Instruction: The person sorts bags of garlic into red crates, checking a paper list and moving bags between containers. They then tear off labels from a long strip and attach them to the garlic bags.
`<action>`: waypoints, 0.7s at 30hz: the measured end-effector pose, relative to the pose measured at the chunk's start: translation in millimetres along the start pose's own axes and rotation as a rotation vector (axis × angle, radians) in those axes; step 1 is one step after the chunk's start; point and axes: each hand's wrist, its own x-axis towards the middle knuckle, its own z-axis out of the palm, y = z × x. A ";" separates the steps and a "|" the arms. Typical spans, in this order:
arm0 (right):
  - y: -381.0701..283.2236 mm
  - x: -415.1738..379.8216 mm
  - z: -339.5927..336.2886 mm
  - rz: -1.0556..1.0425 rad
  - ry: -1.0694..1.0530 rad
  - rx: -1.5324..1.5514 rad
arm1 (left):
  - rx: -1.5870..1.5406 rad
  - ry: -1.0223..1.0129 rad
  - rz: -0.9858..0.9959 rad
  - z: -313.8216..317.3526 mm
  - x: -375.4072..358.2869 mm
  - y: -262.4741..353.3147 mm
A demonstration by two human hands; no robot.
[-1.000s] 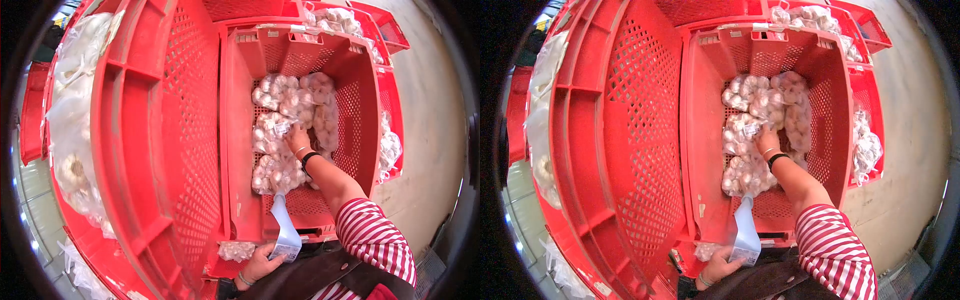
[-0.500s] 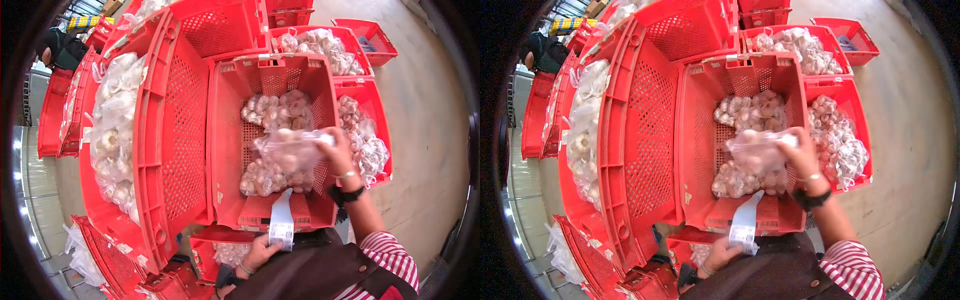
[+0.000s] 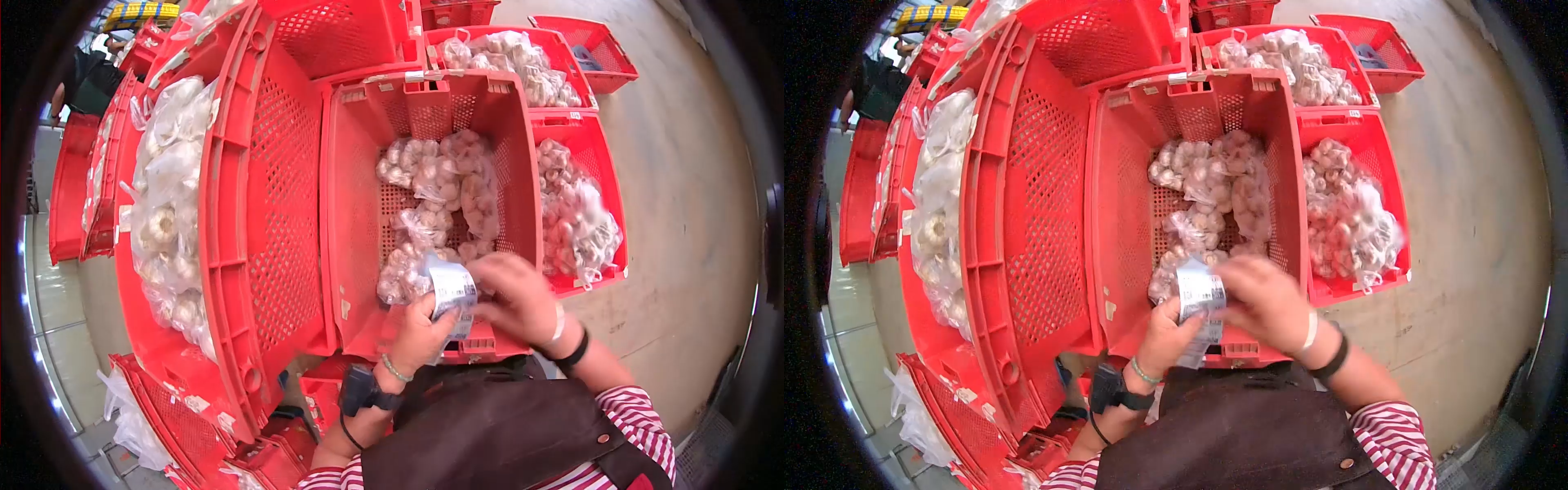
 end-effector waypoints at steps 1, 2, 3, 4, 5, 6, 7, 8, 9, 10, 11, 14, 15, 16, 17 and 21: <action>1.5 7.9 19.1 -0.090 0.013 -0.110 | 0.146 0.017 0.146 -2.2 2.8 7.7; 9.6 18.1 32.5 -0.118 -0.064 -0.029 | 0.145 0.016 0.146 -12.5 4.8 5.9; 17.6 25.6 42.3 -0.120 -0.093 0.007 | 0.320 0.039 0.149 -25.1 5.1 9.1; 25.4 33.3 52.3 -0.123 -0.123 0.043 | 0.495 0.062 0.152 -36.1 8.5 12.8; 31.3 40.2 63.4 -0.116 -0.130 0.042 | 0.463 0.111 0.157 -42.0 6.2 17.6; 36.5 46.6 75.4 -0.106 -0.151 0.122 | 0.454 0.111 0.150 -52.4 8.5 12.1; 44.0 52.6 86.8 -0.095 -0.172 0.202 | 0.432 0.107 0.134 -63.9 8.2 2.4; 55.9 60.3 97.2 -0.088 -0.179 0.199 | 0.411 0.104 0.121 -73.1 7.8 -4.7; 71.8 70.4 107.3 0.267 -0.212 0.479 | 0.280 0.075 0.023 -78.1 5.4 -1.6; 91.3 81.3 117.7 0.628 -0.234 0.752 | 0.272 0.069 0.021 -82.7 3.1 -7.4; 121.9 95.4 125.5 0.748 -0.115 0.766 | 0.174 0.071 -0.067 -85.8 -0.9 -14.9; 230.4 140.8 144.0 0.770 0.211 0.254 | -0.028 0.077 -0.261 -92.5 -14.0 -35.8; 243.0 158.8 146.3 0.589 0.350 0.016 | 0.016 0.055 -0.230 -95.8 -17.5 -41.4; 254.4 174.1 150.1 0.398 0.480 -0.217 | 0.061 0.035 -0.200 -99.2 -20.0 -44.3; 265.8 189.4 152.5 0.397 0.478 -0.218 | 0.078 0.035 -0.213 -101.6 -21.7 -43.2; 316.3 209.3 174.5 0.179 0.298 -0.392 | 0.092 0.053 -0.280 -110.1 -29.1 -58.6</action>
